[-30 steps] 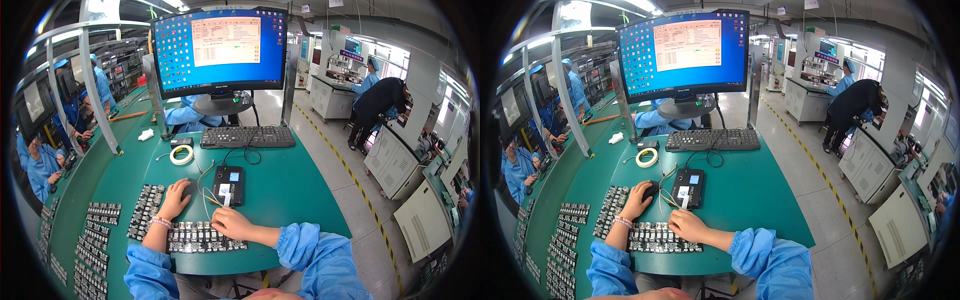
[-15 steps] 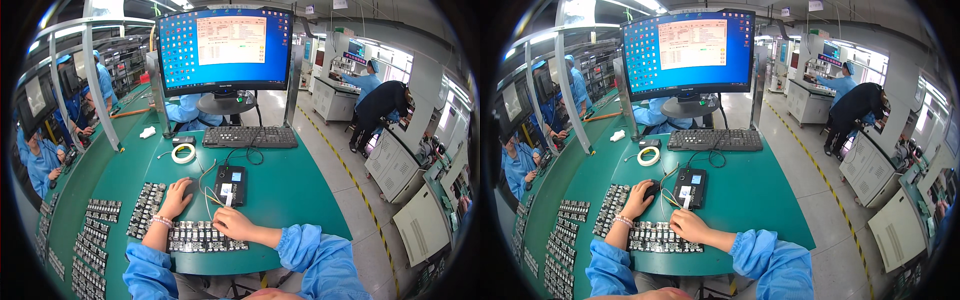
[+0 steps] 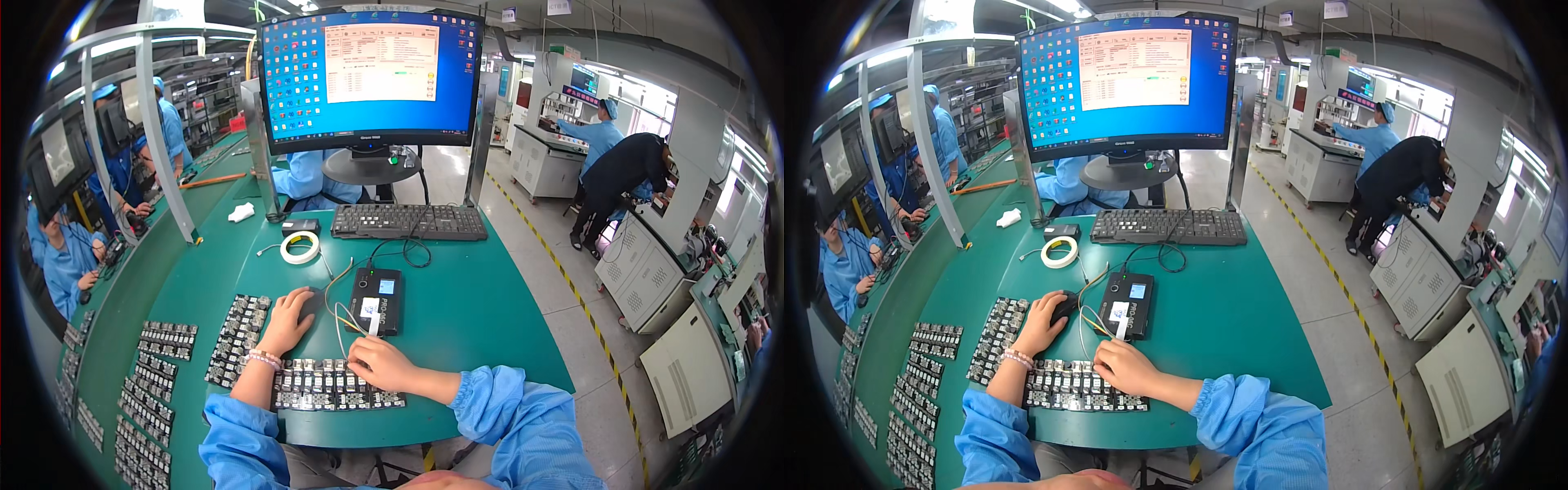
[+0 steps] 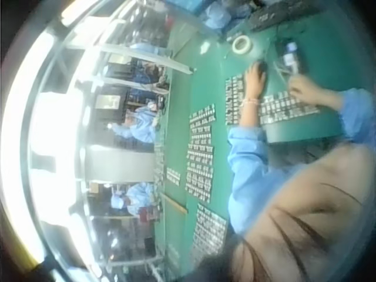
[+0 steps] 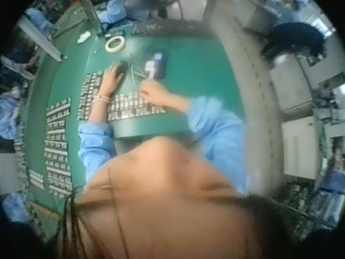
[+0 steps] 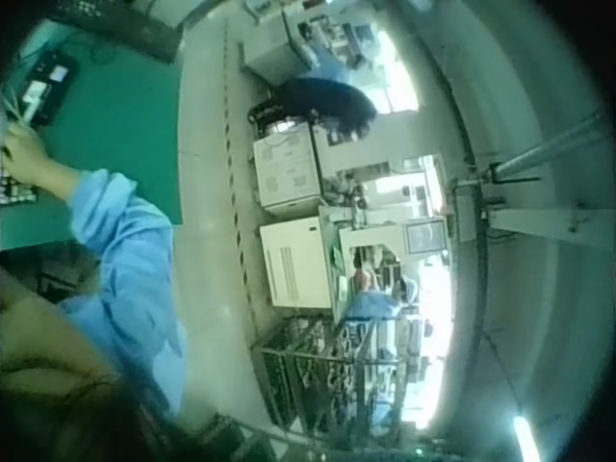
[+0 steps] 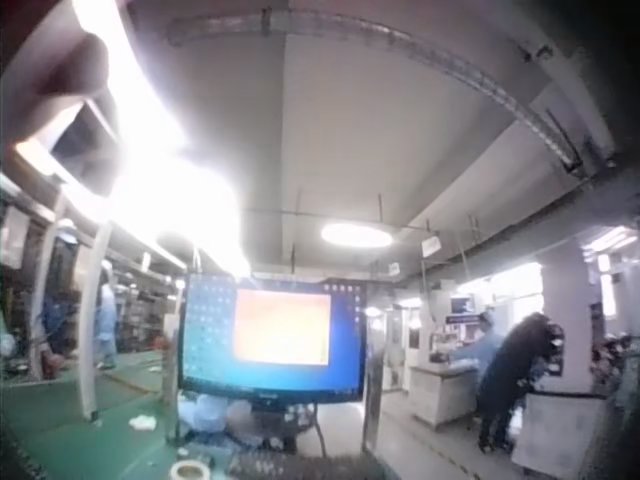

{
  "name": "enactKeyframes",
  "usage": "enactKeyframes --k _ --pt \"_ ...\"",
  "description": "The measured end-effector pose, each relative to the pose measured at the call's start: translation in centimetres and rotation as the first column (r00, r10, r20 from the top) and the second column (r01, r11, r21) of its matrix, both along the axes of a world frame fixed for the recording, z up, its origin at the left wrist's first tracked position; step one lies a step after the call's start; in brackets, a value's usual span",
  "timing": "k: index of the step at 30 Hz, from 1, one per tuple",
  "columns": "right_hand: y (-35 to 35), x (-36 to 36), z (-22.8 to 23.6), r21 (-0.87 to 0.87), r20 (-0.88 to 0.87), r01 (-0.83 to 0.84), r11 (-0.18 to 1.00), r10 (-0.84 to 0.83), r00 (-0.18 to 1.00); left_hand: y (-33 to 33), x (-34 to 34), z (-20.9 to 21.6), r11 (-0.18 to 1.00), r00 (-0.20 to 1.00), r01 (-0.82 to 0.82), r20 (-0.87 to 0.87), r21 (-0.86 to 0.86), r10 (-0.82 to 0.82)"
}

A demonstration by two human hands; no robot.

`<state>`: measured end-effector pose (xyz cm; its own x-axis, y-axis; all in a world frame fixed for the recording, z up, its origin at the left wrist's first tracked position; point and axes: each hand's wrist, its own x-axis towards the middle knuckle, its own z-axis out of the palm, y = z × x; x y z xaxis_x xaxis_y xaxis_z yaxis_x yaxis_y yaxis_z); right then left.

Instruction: The person tests circuit board panels by contacting them with a testing probe and clicking a computer mouse, moving the tested boards aside on the table.

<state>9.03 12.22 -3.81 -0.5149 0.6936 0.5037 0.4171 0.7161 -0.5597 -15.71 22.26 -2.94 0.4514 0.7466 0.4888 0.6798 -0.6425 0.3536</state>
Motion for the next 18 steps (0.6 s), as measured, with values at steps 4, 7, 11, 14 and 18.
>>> enactKeyframes --k 4,7,11,14,18 --pt "0.02 0.07 -0.01 0.009 -0.004 0.0 1.0 0.0 1.0 -0.07 0.18 0.19 1.0 1.0 -0.001 -0.002 -0.002 0.001" --pt "0.05 0.03 -0.13 0.01 -0.017 -0.003 1.0 0.003 1.0 -0.13 0.17 0.26 1.0 1.0 -0.006 -0.007 -0.009 0.006" --pt "0.09 0.04 -0.16 0.015 -0.015 0.001 1.0 0.0 1.0 -0.08 0.18 0.19 1.0 1.0 -0.005 -0.004 -0.019 0.005" --pt "0.1 -0.01 -0.17 0.005 -0.015 -0.002 1.0 0.002 1.0 -0.04 0.09 0.08 1.0 1.0 -0.007 -0.008 -0.015 0.007" --pt "0.03 0.01 -0.11 0.003 -0.001 0.001 1.0 -0.001 1.0 -0.17 0.14 0.21 1.0 1.0 -0.008 -0.005 -0.012 0.008"
